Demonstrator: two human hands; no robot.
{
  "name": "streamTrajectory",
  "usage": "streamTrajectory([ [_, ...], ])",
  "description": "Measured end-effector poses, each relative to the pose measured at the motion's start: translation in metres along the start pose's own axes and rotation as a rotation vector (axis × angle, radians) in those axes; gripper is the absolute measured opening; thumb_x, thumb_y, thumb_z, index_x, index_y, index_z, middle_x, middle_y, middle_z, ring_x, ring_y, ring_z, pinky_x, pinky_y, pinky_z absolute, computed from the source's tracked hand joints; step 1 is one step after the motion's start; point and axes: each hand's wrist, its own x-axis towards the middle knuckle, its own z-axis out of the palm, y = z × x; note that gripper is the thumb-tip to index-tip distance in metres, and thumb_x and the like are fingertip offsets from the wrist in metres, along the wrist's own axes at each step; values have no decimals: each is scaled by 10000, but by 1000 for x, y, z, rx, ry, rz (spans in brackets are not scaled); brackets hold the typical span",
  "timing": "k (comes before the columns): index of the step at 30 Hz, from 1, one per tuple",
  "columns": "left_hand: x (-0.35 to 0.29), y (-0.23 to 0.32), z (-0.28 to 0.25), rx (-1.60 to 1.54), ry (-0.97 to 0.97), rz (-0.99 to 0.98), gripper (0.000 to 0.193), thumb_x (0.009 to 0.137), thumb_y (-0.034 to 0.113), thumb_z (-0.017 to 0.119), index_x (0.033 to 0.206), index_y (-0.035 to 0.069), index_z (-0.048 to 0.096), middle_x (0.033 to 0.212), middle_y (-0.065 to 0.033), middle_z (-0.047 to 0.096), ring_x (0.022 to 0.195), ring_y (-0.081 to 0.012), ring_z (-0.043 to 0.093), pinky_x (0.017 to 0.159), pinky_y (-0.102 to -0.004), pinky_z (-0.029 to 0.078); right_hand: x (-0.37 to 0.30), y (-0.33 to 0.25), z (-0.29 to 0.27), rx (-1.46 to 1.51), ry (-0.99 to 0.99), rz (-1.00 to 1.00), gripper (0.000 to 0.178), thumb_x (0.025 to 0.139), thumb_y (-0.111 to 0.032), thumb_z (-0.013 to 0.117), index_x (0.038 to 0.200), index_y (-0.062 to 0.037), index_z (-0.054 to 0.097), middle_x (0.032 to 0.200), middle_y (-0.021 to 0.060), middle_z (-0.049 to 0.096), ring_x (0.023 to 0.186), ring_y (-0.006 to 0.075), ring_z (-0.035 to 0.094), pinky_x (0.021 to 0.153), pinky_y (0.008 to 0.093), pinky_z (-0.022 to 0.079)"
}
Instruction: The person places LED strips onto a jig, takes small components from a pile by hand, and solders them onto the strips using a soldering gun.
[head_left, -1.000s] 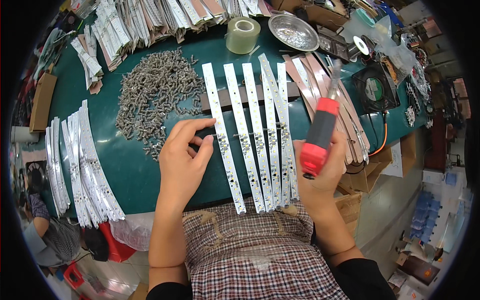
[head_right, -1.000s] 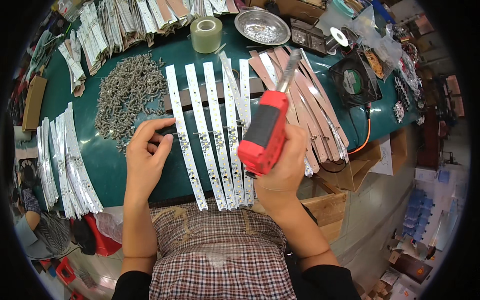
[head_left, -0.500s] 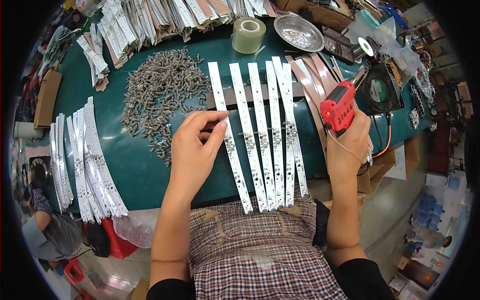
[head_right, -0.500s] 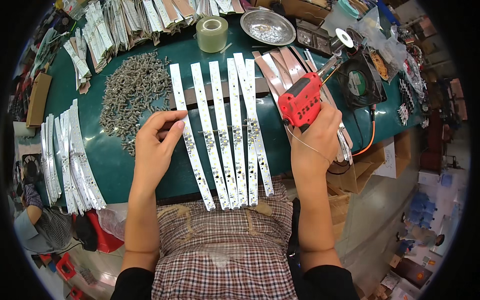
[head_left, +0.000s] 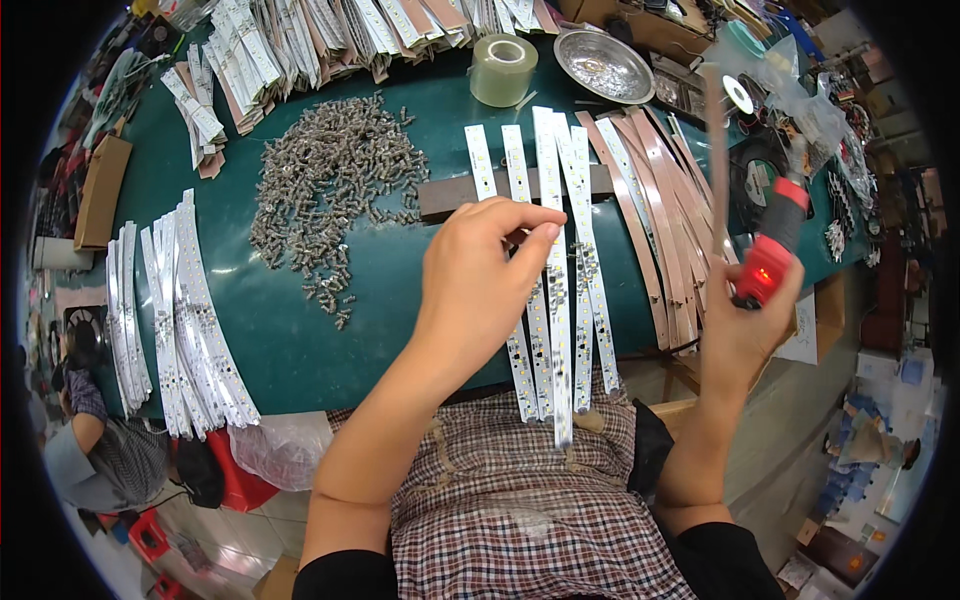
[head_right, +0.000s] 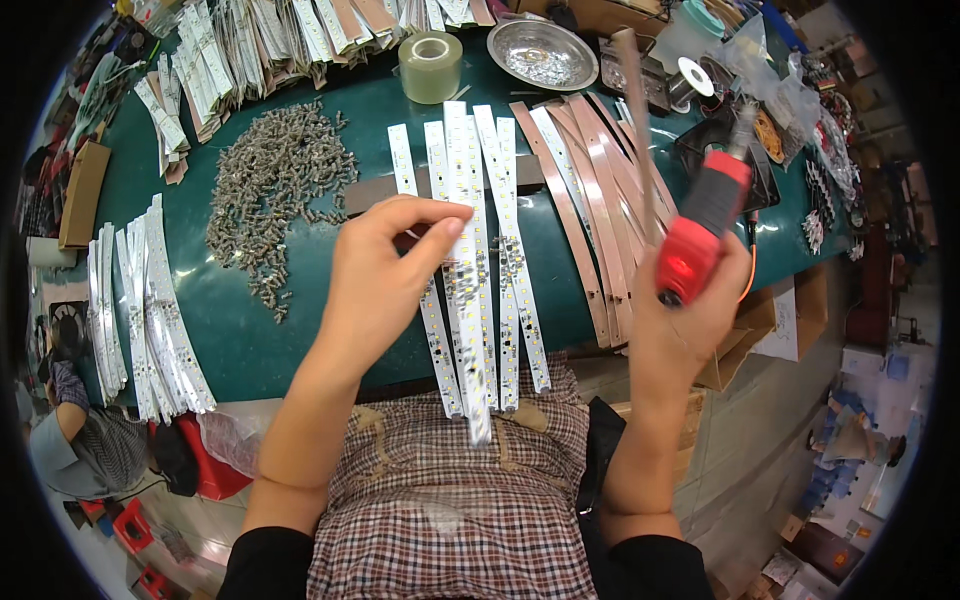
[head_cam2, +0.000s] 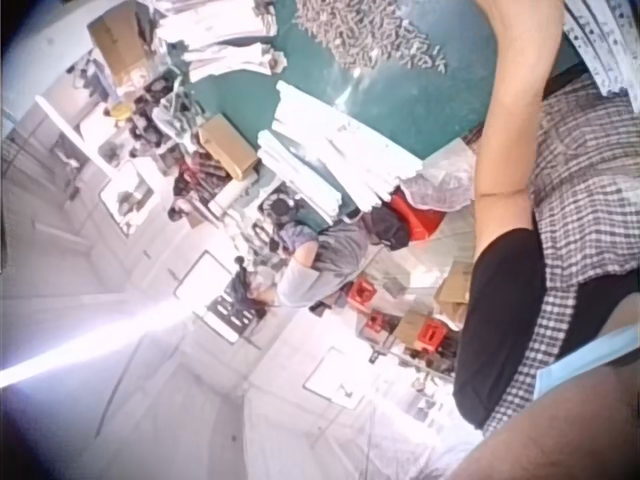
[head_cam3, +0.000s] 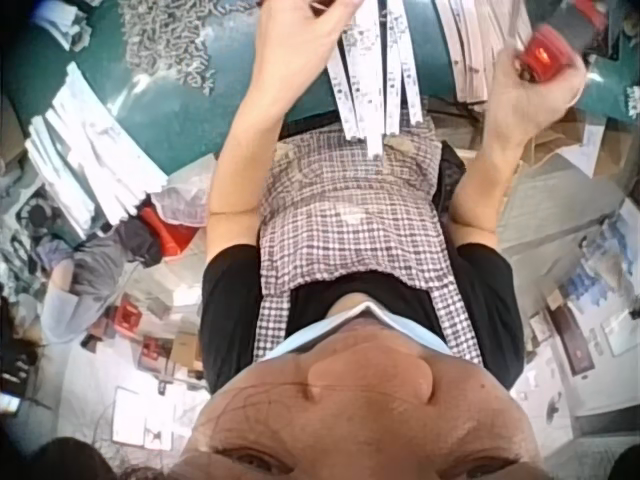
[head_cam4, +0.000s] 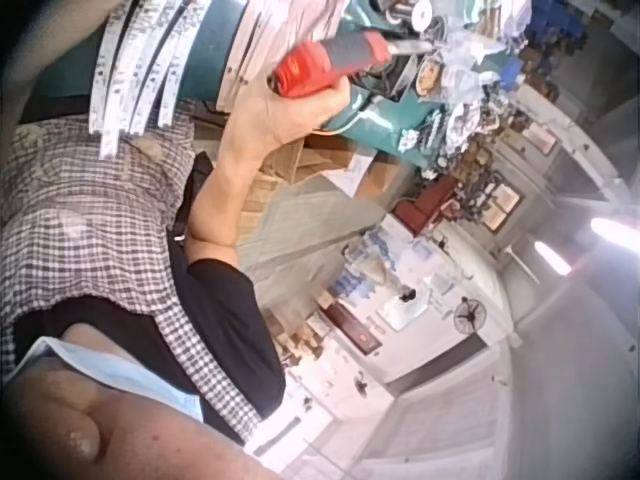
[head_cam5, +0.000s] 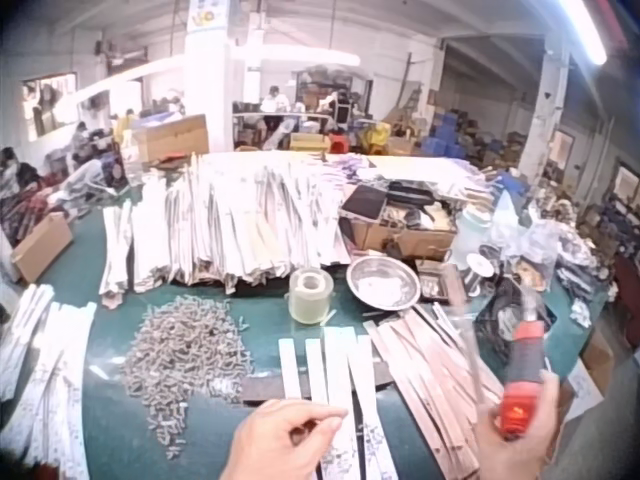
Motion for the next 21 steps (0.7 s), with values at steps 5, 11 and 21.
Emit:
streamTrajectory([
  [5, 3, -7, 15, 275, 47, 154, 130, 874, 100, 654, 964, 49, 733, 838, -80, 678, 789, -216, 582, 744, -336, 469, -2, 2, -29, 279, 197, 33, 421, 824, 76, 714, 1181, -1, 505, 1036, 53, 593, 816, 69, 578, 746, 211, 461],
  [11, -1, -7, 15, 552, 205, 316, 116, 843, 126, 697, 936, 68, 735, 777, -70, 645, 785, -231, 589, 731, -354, 466, -17, -22, -48, 449, 195, -79, 488, 825, 151, 658, 1241, 11, 444, 1120, 60, 497, 905, 84, 570, 872, 248, 447],
  [21, -41, 39, 8, -235, -207, 114, 172, 923, 150, 666, 995, -6, 661, 712, -7, 576, 610, -45, 493, 542, -208, 398, -63, -50, -32, 135, -461, -253, 587, 708, -40, 811, 1191, -8, 478, 941, 50, 551, 826, 164, 550, 783, 300, 444],
])
